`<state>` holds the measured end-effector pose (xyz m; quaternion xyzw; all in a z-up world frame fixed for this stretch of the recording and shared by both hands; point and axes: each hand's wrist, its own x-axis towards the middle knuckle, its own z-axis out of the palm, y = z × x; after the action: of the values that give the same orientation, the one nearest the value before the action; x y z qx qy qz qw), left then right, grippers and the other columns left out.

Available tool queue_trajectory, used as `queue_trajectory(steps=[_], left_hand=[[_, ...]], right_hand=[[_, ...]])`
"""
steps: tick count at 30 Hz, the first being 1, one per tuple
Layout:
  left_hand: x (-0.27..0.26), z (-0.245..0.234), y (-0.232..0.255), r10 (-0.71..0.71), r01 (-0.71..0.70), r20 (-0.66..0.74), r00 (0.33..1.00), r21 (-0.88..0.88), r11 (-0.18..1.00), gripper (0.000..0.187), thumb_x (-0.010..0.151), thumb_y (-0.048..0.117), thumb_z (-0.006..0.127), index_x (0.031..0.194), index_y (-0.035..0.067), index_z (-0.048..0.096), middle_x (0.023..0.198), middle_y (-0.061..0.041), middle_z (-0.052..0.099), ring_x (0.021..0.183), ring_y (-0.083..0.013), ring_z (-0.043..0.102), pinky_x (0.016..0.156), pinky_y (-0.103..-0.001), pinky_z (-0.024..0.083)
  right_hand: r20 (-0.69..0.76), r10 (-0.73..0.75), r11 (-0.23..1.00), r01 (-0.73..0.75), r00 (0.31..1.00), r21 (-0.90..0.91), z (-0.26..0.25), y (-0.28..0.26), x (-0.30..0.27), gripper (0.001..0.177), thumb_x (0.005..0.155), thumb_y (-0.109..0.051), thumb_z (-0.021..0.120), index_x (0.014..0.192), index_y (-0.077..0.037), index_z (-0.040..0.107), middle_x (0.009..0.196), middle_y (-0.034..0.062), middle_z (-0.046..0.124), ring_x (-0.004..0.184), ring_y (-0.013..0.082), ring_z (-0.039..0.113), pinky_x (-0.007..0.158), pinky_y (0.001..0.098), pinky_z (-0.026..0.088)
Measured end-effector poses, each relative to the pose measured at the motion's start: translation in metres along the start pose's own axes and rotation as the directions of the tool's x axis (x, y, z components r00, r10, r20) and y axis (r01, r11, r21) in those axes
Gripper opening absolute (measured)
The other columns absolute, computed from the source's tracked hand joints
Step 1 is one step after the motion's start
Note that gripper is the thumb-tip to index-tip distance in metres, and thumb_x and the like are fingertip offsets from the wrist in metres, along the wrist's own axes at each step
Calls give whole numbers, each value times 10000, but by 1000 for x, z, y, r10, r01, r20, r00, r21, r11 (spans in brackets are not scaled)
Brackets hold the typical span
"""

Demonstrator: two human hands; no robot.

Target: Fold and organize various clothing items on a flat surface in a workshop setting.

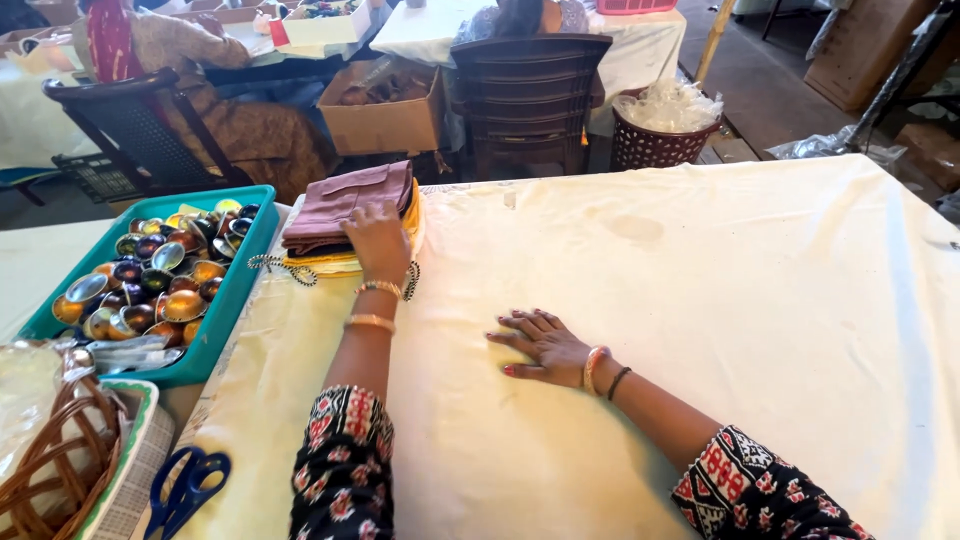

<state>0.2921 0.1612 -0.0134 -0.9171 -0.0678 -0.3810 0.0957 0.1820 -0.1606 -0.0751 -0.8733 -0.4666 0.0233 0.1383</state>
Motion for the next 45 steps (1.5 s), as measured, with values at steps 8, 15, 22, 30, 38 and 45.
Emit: queue_trajectory(steps=[8, 15, 22, 30, 38, 45], left_hand=[[46, 55, -3, -215, 106, 436, 874, 259, 960, 373, 898, 290, 659, 1242, 146, 653, 1251, -158, 660, 1140, -386, 632, 827, -594, 514], [72, 49, -48, -141, 147, 430, 892, 18, 989, 261, 887, 208, 708, 1134, 137, 755, 1152, -153, 736, 1091, -337, 707, 881, -465, 571], [71, 29, -60, 104, -3, 449, 888, -219, 976, 258, 887, 127, 675, 1064, 282, 778, 1290, -107, 666, 1266, -350, 600, 985, -489, 520], [62, -25, -14, 117, -251, 556, 823, 171, 953, 298, 847, 414, 704, 1065, 235, 800, 1314, -87, 576, 1264, -348, 517, 799, -489, 553], [66, -10, -21, 44, -274, 486, 873, 413, 869, 243, 947, 316, 661, 1120, 208, 794, 1216, -56, 624, 1085, -305, 644, 515, -425, 594], [70, 17, -50, 161, -276, 300, 940, 395, 876, 171, 966, 236, 622, 1081, 242, 749, 1029, -52, 665, 972, -289, 670, 554, -424, 544]], right_hand=[[-15, -19, 999, 19, 1000, 44, 7, 3, 0, 696, 991, -626, 431, 1588, -283, 338, 1669, 83, 266, 1550, 301, 166, 1232, 521, 73], [-40, -31, 999, 32, 999, 7, 14, 8, 3, 711, 983, -664, 418, 1583, -290, 346, 1656, 89, 286, 1545, 312, 172, 1230, 532, 74], [-45, -25, 999, 26, 999, 18, 7, 2, 1, 712, 984, -671, 400, 1582, -287, 348, 1651, 97, 290, 1539, 315, 172, 1230, 515, 80], [-58, -31, 999, 31, 998, 6, 9, 3, 1, 714, 982, -674, 404, 1581, -289, 349, 1647, 96, 297, 1536, 318, 183, 1227, 520, 79], [-58, -27, 999, 28, 998, 16, 8, 2, 1, 709, 985, -675, 405, 1581, -293, 355, 1645, 99, 302, 1537, 321, 184, 1232, 518, 81], [-58, -27, 1000, 27, 998, 8, 6, 1, 1, 710, 983, -677, 398, 1579, -292, 358, 1643, 98, 305, 1540, 321, 182, 1228, 518, 84]])
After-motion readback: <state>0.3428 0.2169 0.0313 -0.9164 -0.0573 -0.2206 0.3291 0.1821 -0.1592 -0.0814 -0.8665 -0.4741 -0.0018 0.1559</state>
